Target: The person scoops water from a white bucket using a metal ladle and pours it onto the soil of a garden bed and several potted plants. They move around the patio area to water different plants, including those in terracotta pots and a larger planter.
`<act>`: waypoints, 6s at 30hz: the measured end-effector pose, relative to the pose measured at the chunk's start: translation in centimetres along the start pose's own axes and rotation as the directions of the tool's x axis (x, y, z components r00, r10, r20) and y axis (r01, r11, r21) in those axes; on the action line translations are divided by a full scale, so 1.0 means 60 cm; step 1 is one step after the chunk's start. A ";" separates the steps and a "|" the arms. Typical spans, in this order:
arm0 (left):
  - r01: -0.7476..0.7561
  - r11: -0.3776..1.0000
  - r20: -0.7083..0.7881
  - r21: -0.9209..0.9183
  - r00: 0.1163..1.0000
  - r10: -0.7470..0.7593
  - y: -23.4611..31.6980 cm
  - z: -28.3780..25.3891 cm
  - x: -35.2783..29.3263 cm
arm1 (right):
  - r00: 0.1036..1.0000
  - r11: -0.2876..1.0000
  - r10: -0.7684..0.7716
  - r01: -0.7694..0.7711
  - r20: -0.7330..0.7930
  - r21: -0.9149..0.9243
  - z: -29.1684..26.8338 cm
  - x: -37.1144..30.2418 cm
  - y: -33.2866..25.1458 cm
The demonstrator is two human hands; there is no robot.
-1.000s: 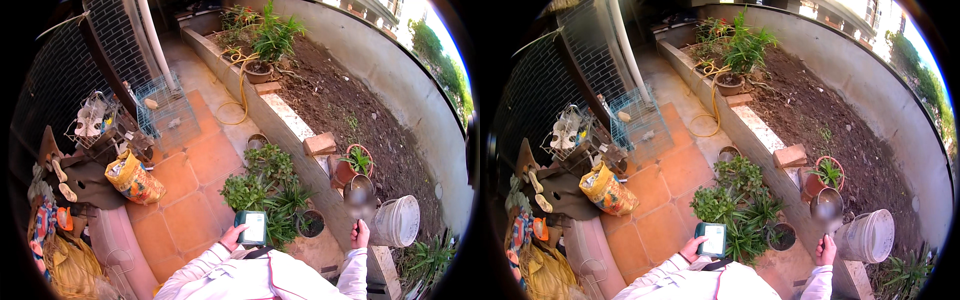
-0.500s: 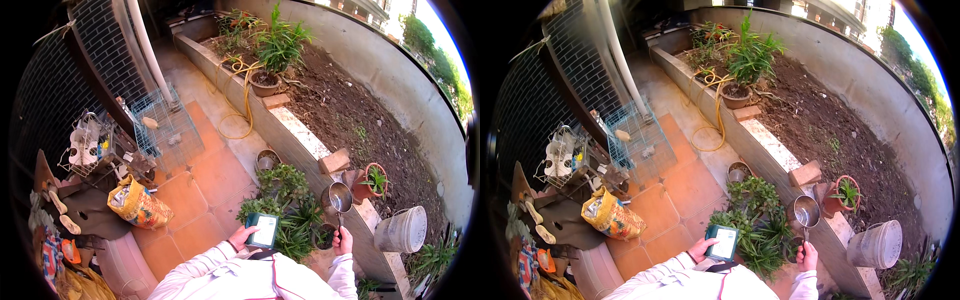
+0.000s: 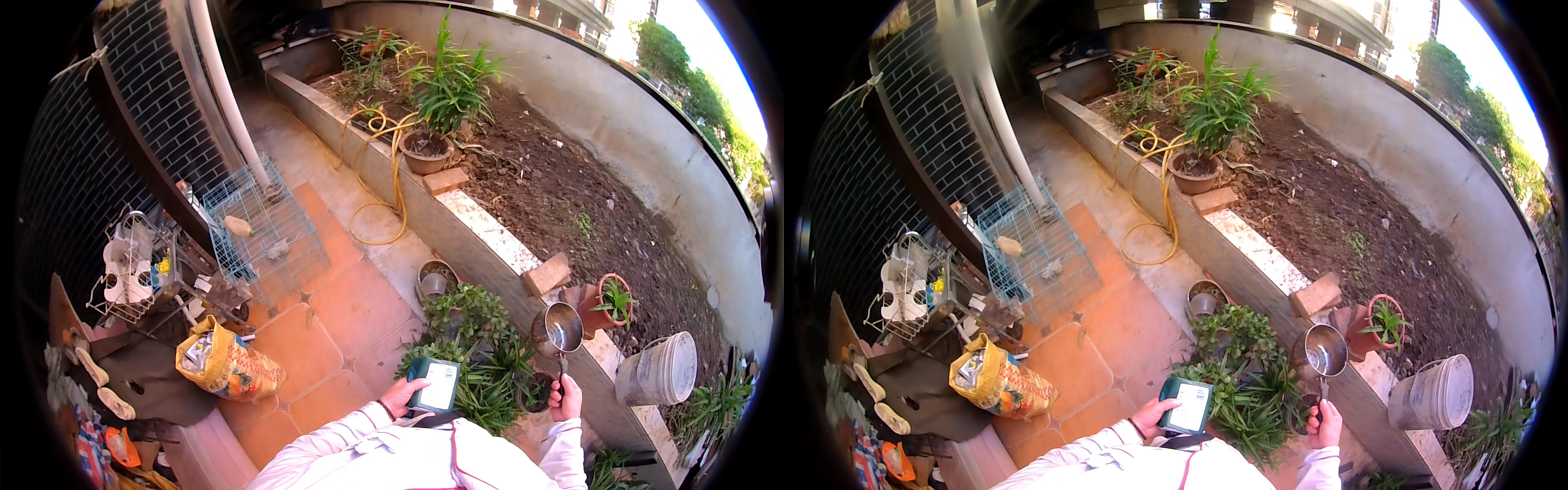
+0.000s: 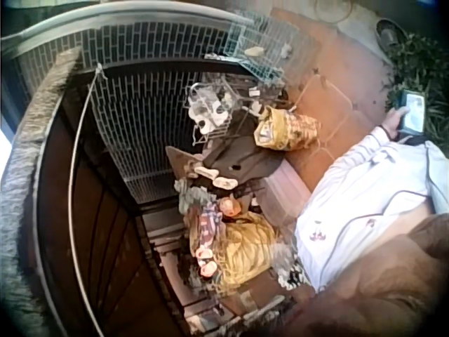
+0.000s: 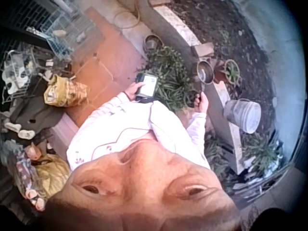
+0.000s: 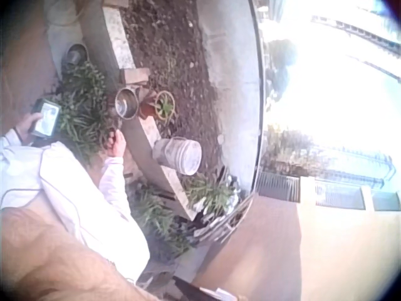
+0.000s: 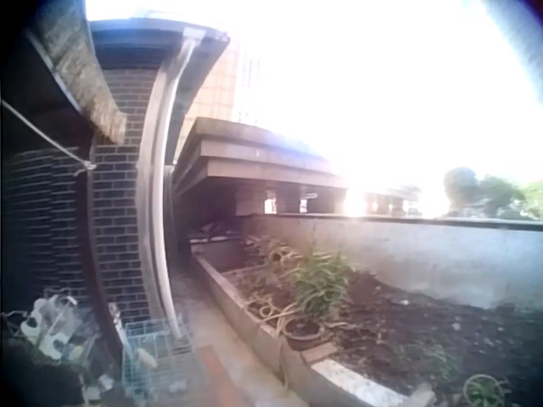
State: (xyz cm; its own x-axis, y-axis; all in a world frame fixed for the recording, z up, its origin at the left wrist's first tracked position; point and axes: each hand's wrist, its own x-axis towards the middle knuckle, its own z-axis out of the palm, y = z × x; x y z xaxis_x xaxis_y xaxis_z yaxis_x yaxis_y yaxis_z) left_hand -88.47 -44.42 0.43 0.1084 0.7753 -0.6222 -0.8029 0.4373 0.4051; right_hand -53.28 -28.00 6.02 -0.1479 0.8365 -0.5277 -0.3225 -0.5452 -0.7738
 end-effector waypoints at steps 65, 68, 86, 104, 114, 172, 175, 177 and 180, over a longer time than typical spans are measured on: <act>0.297 0.890 0.057 0.346 0.940 -0.336 -0.656 0.667 0.408 | 0.863 -0.102 -0.337 -0.432 -0.377 -0.896 -0.933 0.125 -0.546; 0.300 0.884 0.074 0.360 0.935 -0.347 -0.665 0.700 0.437 | 0.883 -0.171 -0.386 -0.353 -0.267 -0.920 -0.921 0.179 -0.523; 0.482 0.720 0.038 0.499 0.818 -0.574 -0.741 0.755 0.383 | 0.858 0.914 -0.383 0.300 -0.341 -0.273 -0.987 -0.100 -0.524; 0.063 0.991 -0.196 -0.115 0.977 -0.085 -0.783 0.479 0.158 | 0.990 0.974 0.011 0.021 0.141 -0.225 -0.748 -0.049 -0.123; 0.067 0.983 -0.294 -0.173 0.949 -0.116 -0.733 0.257 0.103 | 0.999 0.874 0.045 -0.042 -0.006 -0.485 -0.598 0.171 0.251; -0.079 0.988 -0.533 -0.132 0.846 -0.004 -0.695 0.058 0.099 | 0.996 0.591 0.086 -0.049 0.002 -0.805 -0.579 0.195 0.447; -0.121 0.981 -0.558 -0.149 0.830 0.018 -0.745 0.083 0.081 | 0.971 0.257 -0.117 0.230 0.206 -0.938 -0.565 0.172 0.452; -0.136 0.977 -0.563 -0.162 0.826 0.021 -0.775 0.108 0.064 | 0.985 0.135 -0.003 0.171 0.172 -0.976 -0.535 0.164 0.445; -0.133 0.973 -0.577 -0.186 0.817 0.002 -0.827 0.122 0.040 | 0.988 -0.125 0.111 0.121 0.107 -0.985 -0.498 0.161 0.462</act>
State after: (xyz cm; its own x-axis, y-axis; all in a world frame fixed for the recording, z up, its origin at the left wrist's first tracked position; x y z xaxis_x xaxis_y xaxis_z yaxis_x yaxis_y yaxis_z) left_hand -44.07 -60.94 -16.25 -0.2510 0.3713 -0.8939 -0.9051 0.2374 0.3528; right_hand -35.70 -36.71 -30.96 -0.2819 0.7722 -0.5695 0.9432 0.1143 -0.3118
